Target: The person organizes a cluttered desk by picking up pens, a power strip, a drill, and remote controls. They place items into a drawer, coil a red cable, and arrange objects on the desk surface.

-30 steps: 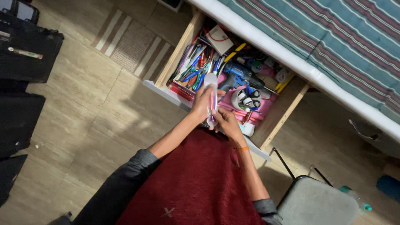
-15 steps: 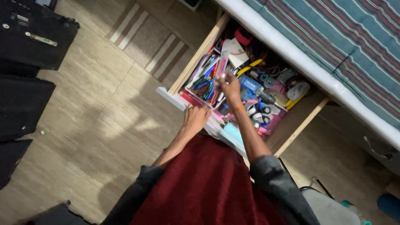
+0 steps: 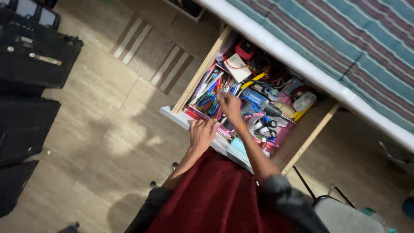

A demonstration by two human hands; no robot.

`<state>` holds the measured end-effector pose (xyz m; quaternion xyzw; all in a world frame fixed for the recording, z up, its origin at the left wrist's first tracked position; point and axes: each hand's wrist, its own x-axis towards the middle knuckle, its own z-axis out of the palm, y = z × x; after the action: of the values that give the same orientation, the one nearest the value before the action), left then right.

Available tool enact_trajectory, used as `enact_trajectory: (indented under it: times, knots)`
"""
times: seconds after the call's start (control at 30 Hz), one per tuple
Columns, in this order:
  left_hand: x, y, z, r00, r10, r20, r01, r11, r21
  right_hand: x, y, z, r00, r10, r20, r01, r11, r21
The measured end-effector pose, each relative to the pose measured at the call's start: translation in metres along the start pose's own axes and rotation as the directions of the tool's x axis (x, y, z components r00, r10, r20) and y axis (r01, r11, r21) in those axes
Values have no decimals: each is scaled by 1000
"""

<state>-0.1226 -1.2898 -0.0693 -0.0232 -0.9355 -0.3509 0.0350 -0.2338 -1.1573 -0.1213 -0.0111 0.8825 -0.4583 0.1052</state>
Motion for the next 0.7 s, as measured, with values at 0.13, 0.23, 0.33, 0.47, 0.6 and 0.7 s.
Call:
enact_trajectory:
  times: [0.13, 0.23, 0.33, 0.47, 0.6, 0.7]
  knots:
    - [52, 81, -58, 992, 95, -84, -123, 883, -452, -115, 34, -36, 998, 9, 69, -7, 1000, -26]
    - [58, 160, -130, 849, 478, -226, -492, 557, -669, -173, 58, -64, 991, -131, -33, 131, 991, -9]
    - [69, 225, -184, 572, 813, -106, -381, 149, -913, -194, 65, -82, 973, 202, -111, -212, 972, -97]
    - [85, 291, -186, 215, 967, -134, -203, -90, -975, -202, 54, -105, 971, 167, -170, -181, 981, -72]
    - [70, 338, -164, 173, 974, -143, -149, -117, -982, -205, 44, -132, 981, 65, -182, -69, 997, -19]
    - [54, 361, -148, 181, 982, -47, -127, -24, -992, -221, 46, -155, 972, 68, -225, -57, 997, 54]
